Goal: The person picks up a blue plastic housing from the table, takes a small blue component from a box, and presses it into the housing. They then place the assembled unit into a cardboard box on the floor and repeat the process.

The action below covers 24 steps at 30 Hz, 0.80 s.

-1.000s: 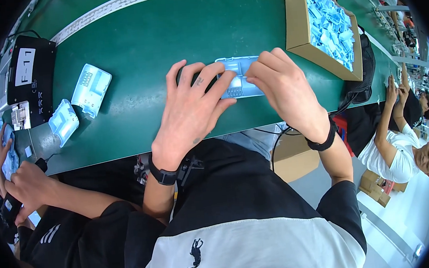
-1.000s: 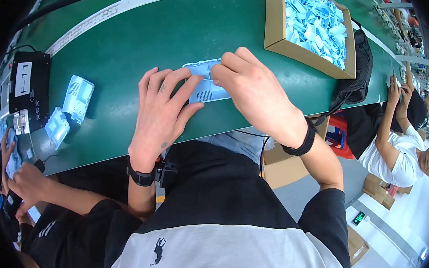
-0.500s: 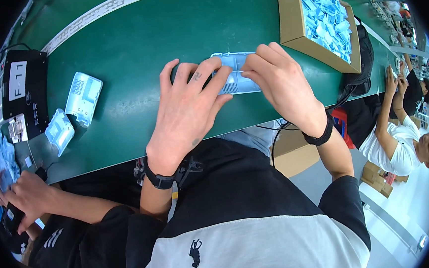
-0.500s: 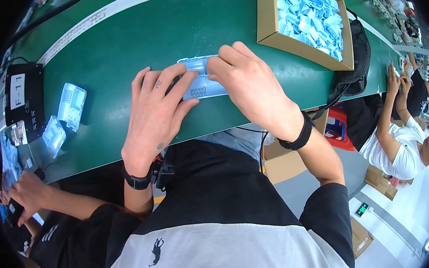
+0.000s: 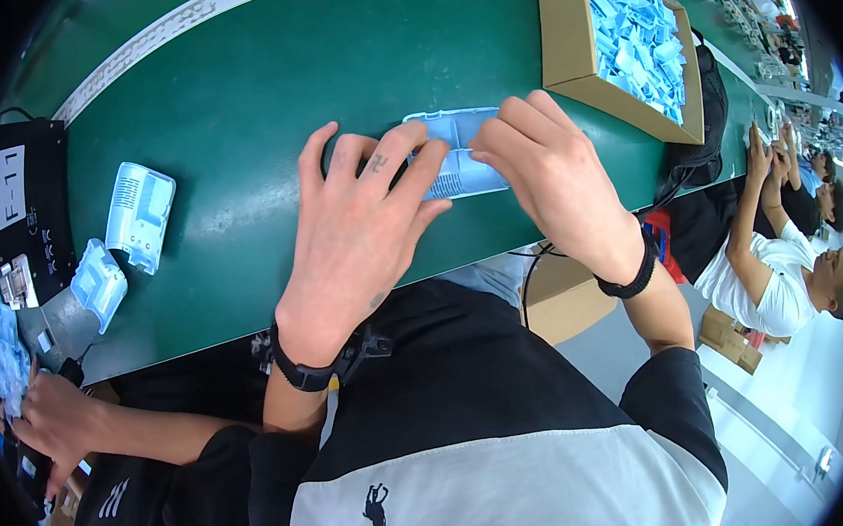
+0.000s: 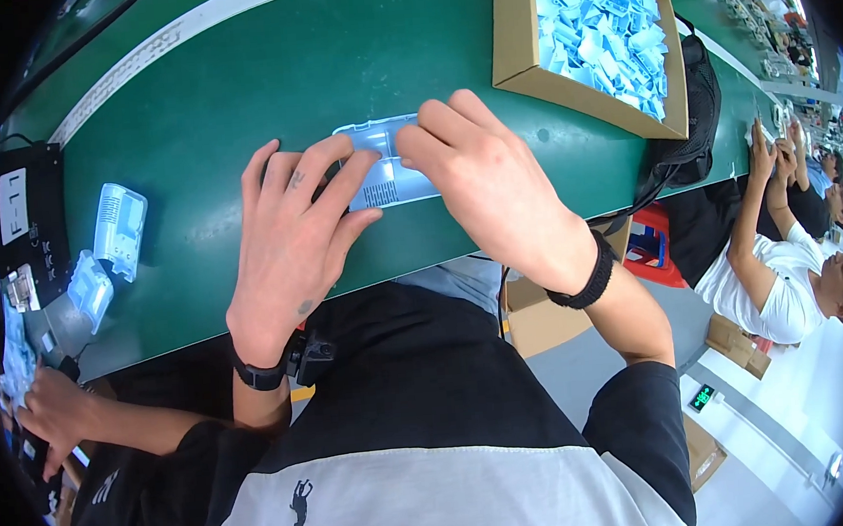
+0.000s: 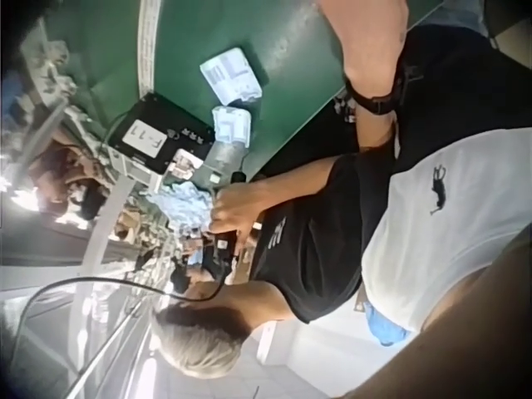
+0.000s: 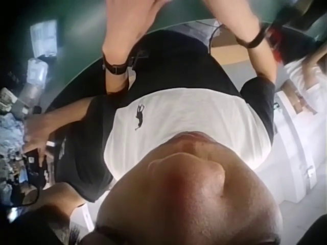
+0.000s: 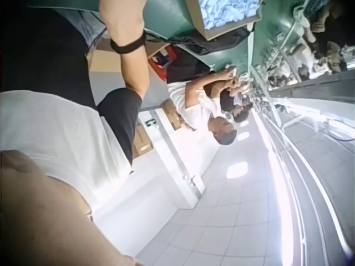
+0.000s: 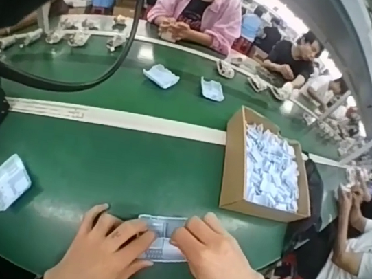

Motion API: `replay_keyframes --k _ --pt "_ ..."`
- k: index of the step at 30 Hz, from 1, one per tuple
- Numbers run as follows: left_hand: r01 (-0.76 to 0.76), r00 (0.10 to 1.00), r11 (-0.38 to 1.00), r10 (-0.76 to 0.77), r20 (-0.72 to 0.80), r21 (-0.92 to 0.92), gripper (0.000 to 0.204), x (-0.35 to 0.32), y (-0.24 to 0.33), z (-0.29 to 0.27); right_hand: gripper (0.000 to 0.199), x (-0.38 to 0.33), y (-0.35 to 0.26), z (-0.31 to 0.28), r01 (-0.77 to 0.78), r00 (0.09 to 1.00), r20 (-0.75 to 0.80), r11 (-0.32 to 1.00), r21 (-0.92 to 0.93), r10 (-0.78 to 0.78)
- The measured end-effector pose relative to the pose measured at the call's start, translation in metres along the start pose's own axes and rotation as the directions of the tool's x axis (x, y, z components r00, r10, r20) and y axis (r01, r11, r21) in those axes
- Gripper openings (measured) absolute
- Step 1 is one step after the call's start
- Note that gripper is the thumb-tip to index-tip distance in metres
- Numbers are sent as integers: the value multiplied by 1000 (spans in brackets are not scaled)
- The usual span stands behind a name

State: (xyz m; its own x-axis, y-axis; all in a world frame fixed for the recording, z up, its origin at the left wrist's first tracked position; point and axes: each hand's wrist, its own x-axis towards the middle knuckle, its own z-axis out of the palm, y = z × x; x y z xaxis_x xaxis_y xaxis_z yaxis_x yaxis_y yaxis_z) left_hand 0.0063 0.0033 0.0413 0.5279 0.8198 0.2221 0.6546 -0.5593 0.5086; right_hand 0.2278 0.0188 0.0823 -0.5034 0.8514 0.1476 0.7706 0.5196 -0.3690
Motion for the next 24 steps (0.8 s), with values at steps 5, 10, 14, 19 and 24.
replay_keyframes --k 5,10,14,19,24 --pt "-6 1000 1000 6 -5 1 42 1 -1 -1 14 5 -3 -3 26 998 63 995 -94 -21" --pt "-36 999 999 36 -16 11 41 3 -1 -3 16 15 7 -4 78 993 87 995 -62 -73" --pt "-58 998 998 58 -20 17 43 10 -2 -5 16 10 9 2 71 993 98 997 -29 -68" --pt "-7 991 999 1 137 46 47 16 12 -19 17 -3 6 21 45 990 -125 989 -142 -63" --pt "-90 989 991 100 110 -96 49 36 19 -55 18 -36 -7 -1 13 963 -270 999 -37 -22"
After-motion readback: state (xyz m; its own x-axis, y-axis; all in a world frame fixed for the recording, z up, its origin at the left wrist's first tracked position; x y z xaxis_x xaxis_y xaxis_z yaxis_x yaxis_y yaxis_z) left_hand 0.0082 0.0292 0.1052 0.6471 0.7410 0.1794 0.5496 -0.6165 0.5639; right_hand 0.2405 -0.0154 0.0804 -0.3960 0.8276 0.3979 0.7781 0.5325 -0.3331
